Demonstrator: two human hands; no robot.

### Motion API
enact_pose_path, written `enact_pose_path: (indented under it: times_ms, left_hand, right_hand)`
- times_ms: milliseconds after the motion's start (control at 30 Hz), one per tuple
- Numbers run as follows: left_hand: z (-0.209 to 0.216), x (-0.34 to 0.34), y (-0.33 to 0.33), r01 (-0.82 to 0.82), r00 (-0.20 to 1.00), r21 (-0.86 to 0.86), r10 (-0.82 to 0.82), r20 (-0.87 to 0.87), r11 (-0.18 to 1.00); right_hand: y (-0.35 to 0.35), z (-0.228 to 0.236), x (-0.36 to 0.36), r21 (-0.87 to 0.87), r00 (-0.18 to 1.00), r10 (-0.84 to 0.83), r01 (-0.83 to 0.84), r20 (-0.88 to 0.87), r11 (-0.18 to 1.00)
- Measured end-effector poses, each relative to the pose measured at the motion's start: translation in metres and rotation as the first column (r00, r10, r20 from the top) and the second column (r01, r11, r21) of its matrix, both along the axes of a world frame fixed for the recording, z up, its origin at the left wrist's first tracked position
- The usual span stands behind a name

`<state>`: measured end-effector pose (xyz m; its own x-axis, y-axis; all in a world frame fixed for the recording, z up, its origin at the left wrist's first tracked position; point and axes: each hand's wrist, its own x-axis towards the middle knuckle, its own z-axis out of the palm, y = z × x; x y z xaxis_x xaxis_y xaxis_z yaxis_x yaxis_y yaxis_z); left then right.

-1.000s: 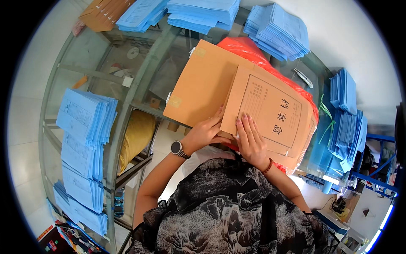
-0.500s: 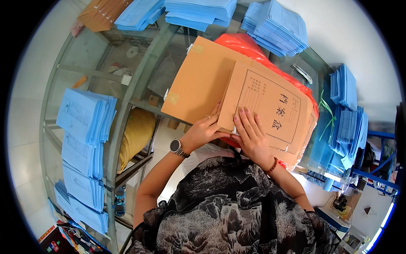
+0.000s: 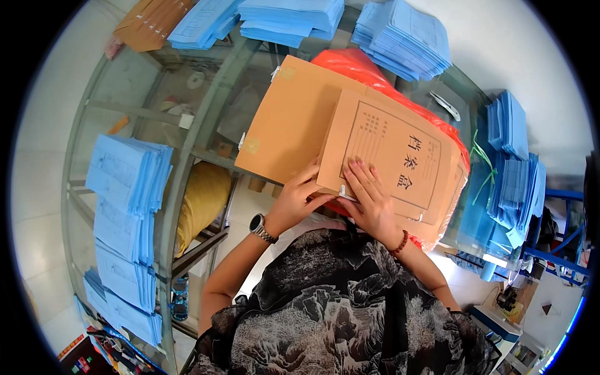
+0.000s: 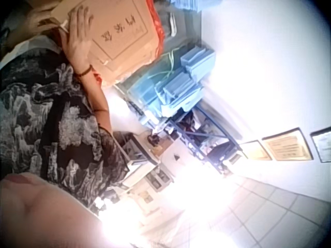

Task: The person assembles a flat-packed cardboard box by folding the flaps and securing them with white plastic ties. They then place the completed box on a stack of similar boxes and walk to a nearby desk.

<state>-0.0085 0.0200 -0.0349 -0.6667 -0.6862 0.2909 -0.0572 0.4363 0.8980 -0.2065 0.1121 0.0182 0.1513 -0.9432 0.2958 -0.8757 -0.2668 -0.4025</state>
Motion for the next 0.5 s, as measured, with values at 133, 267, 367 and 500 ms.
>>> enact_pose_path:
  times_ms: [133, 267, 367, 500]
  left_hand:
    - [0.007, -0.002, -0.005, 0.017, 1.000, 0.089, -0.017, 0.003, 0.996]
    - [0.017, -0.002, -0.007, -0.011, 0.997, 0.033, 0.008, 0.073, 0.999]
    - [0.017, -0.007, 0.004, -0.064, 0.997, 0.158, 0.068, -0.020, 0.985]
    - [0.013, -0.008, 0.014, -0.131, 0.985, 0.243, 0.154, -0.077, 0.961]
  right_hand:
    - [-0.003, 0.009, -0.002, 0.030, 0.999, 0.020, -0.021, 0.030, 0.999]
    - [-0.005, 0.009, 0.001, 0.015, 0.999, 0.016, -0.017, 0.033, 1.000]
    - [-0.004, 0.003, 0.001, -0.017, 1.000, 0.021, -0.021, 0.005, 1.000]
    - [-0.004, 0.001, 0.003, -0.038, 0.999, 0.020, -0.021, -0.027, 0.999]
